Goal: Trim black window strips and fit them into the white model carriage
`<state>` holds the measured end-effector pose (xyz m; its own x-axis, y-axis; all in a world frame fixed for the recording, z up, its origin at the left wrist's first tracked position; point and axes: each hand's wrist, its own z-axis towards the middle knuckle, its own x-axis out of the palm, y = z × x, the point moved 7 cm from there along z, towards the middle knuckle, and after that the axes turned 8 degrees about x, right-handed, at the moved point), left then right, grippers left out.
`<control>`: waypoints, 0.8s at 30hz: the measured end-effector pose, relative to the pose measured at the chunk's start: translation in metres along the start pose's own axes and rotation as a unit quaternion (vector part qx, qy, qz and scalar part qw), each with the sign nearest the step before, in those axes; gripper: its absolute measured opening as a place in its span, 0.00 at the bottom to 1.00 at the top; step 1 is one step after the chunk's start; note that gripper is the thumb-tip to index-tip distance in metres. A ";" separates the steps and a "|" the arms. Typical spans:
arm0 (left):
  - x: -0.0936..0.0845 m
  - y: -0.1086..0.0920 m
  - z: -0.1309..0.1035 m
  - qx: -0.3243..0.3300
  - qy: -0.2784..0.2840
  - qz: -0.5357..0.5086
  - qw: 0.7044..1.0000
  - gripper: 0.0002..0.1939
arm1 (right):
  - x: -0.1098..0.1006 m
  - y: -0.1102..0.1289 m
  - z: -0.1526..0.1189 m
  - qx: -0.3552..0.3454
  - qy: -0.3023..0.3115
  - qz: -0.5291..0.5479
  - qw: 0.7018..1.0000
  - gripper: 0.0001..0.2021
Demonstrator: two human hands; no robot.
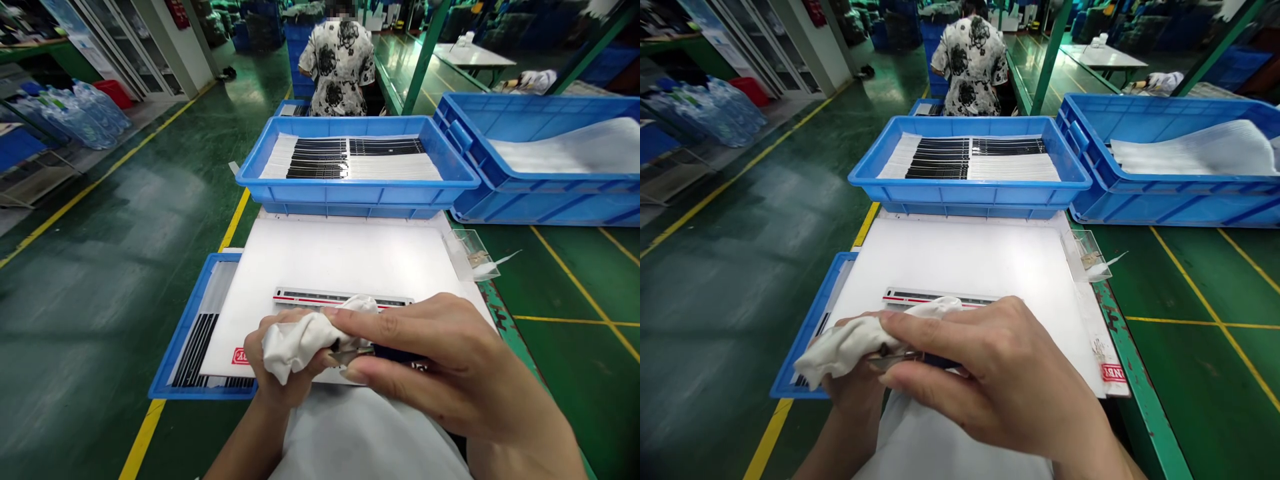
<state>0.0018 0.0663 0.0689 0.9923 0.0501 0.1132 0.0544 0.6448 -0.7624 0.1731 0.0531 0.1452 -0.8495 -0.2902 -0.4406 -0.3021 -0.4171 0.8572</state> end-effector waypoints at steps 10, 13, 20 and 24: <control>-0.004 0.000 -0.003 0.026 0.014 0.010 1.000 0.14 | 0.000 0.003 -0.001 -0.002 0.005 0.007 1.000 0.18; -0.002 -0.005 0.002 0.042 0.013 0.005 0.999 0.12 | -0.001 0.003 0.000 -0.001 0.009 0.011 1.000 0.19; 0.000 -0.011 0.009 0.073 0.008 0.012 0.997 0.11 | 0.001 -0.002 0.001 0.023 0.028 0.030 0.999 0.19; 0.001 -0.011 0.007 0.084 0.004 0.010 0.996 0.12 | 0.002 -0.004 0.002 0.032 0.029 0.030 0.999 0.18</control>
<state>0.0010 0.0648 0.0823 0.9939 0.0587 0.0935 0.0158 0.7626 -0.6467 0.1716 0.0563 0.1413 -0.8408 -0.3638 -0.4009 -0.2795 -0.3426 0.8969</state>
